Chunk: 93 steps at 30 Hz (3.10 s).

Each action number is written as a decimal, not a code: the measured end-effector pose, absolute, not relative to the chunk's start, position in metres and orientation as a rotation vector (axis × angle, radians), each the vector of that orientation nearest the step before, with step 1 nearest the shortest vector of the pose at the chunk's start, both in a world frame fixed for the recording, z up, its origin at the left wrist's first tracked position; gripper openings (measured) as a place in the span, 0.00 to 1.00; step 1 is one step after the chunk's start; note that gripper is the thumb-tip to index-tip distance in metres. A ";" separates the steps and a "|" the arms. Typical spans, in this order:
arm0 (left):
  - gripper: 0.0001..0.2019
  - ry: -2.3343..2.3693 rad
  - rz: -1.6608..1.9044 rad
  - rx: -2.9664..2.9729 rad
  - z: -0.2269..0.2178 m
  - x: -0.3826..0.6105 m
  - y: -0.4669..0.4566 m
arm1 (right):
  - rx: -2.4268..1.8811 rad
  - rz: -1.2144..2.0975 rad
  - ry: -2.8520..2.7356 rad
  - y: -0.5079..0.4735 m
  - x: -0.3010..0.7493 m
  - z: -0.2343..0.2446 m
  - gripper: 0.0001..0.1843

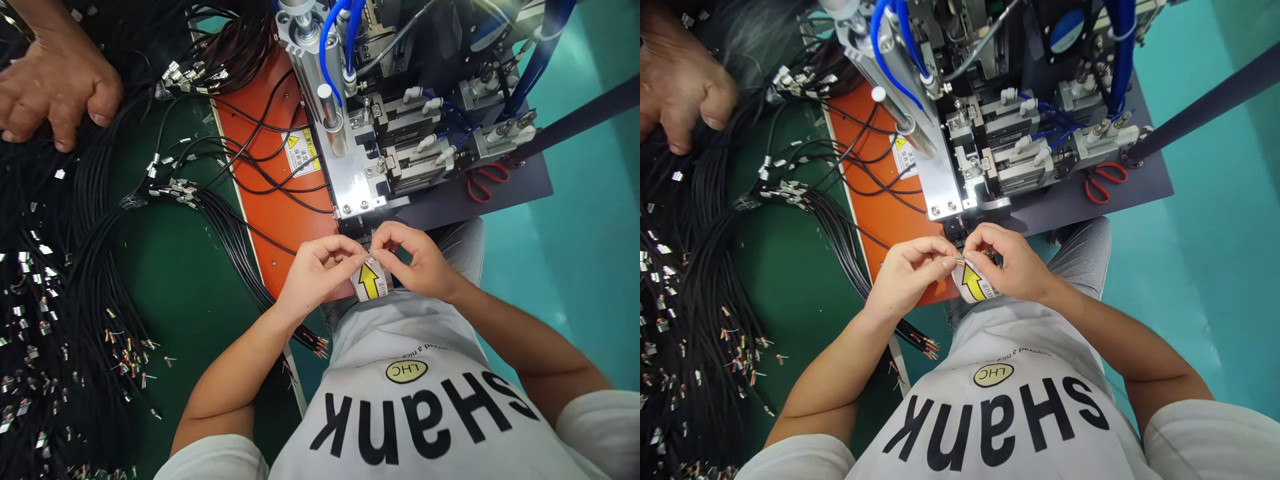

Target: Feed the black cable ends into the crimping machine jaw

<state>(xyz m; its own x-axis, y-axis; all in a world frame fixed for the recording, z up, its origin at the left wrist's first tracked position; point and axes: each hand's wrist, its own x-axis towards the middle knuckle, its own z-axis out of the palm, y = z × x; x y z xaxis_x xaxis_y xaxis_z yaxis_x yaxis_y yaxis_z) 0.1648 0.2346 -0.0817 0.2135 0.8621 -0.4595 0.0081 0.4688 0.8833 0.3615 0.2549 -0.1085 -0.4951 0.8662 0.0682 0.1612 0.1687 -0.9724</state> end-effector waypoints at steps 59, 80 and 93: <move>0.13 1.468 0.804 2.097 -0.136 0.163 0.234 | -1.418 1.671 -1.184 0.273 0.362 -0.154 0.09; 0.15 1.496 0.701 2.151 -0.140 0.163 0.233 | -1.410 1.648 -1.206 0.275 0.363 -0.156 0.12; 0.16 1.502 0.659 2.200 -0.140 0.162 0.234 | -1.395 1.640 -1.230 0.273 0.363 -0.159 0.09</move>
<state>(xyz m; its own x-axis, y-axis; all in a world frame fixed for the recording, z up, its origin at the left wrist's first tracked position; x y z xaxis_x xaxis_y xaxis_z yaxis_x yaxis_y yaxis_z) 0.1622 0.2340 -0.1400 0.3133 0.9364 0.1581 0.7502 -0.3461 0.5634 0.3626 0.2732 -0.1591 -0.2222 0.9058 -0.3608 0.0927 -0.3487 -0.9326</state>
